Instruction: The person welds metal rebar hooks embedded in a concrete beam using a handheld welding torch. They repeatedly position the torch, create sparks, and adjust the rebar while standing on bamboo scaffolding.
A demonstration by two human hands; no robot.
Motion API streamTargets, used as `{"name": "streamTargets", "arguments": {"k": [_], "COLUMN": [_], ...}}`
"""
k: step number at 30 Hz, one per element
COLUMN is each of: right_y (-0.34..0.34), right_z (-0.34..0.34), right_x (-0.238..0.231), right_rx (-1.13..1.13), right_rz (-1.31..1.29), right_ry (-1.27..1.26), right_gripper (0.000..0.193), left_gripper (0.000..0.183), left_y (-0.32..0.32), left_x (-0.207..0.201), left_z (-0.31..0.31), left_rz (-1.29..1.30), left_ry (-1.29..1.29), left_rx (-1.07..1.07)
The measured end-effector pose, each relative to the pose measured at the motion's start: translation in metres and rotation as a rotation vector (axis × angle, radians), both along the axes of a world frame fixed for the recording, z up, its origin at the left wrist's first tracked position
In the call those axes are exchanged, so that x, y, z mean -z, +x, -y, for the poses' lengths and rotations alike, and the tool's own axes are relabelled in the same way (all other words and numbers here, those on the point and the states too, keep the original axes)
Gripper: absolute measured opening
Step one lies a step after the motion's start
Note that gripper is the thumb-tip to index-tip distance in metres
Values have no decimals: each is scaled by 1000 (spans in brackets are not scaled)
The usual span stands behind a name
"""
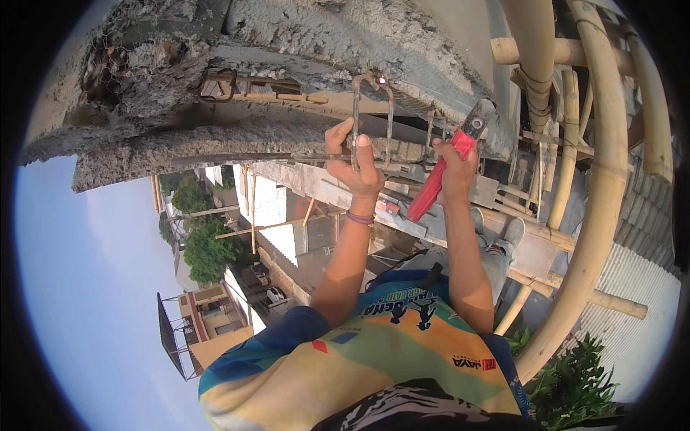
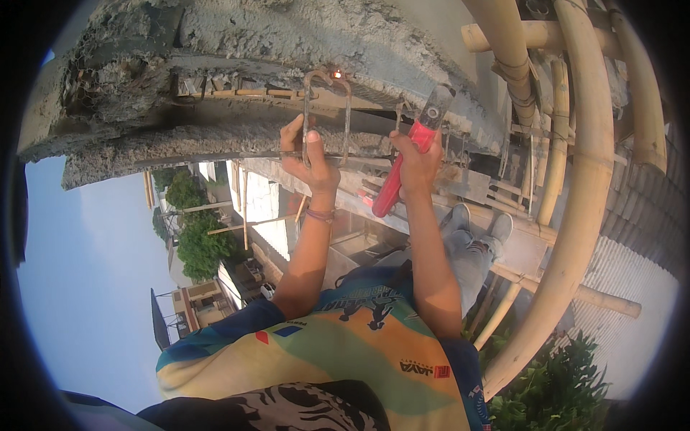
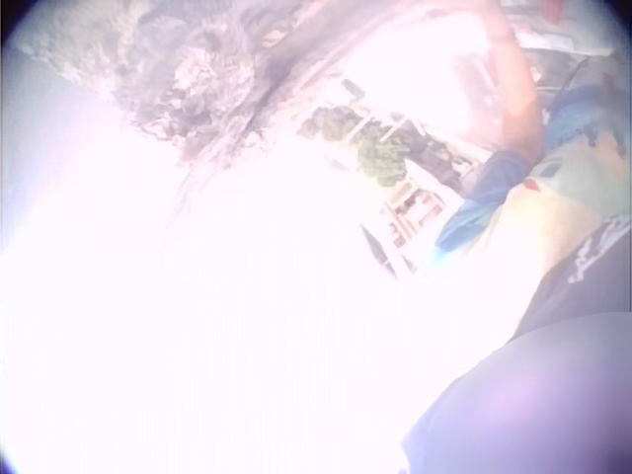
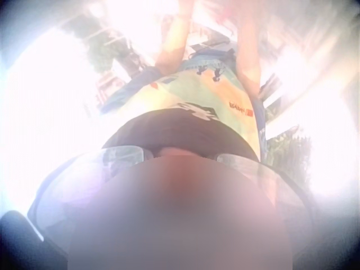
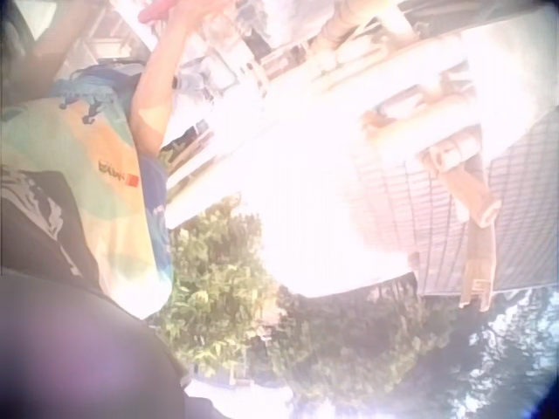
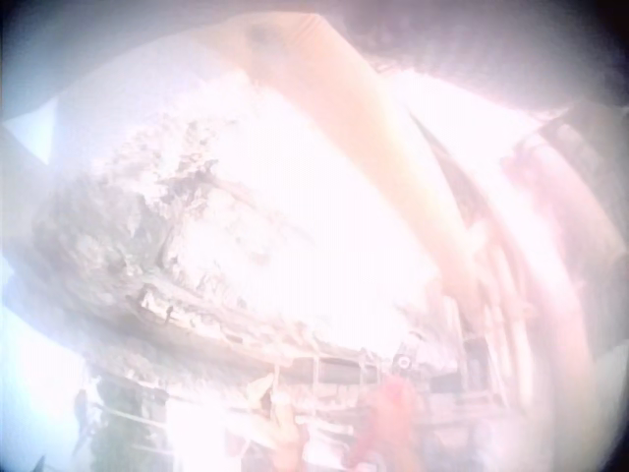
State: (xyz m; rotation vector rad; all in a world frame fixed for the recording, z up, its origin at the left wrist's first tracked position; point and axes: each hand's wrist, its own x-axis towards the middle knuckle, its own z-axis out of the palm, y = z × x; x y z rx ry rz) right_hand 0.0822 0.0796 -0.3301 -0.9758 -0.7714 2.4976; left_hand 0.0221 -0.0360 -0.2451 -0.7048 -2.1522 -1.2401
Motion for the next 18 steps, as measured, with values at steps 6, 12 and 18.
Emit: {"name": "streamTargets", "arguments": {"k": [6, 12, 18], "right_y": [-3, -5, -5], "right_z": [0, 2, 0], "right_x": [-10, -16, -18], "right_rx": [-45, -12, -34], "right_rz": [1, -54, -59], "right_ry": [37, -46, -6], "right_gripper": [45, 42, 38], "left_gripper": [36, 36, 34], "left_y": [1, 1, -1], "left_x": [0, 0, 2], "left_z": [0, -1, -2], "left_rz": [5, 11, 4], "left_ry": [-15, 7, 46], "left_rx": [-7, -9, 18]}}
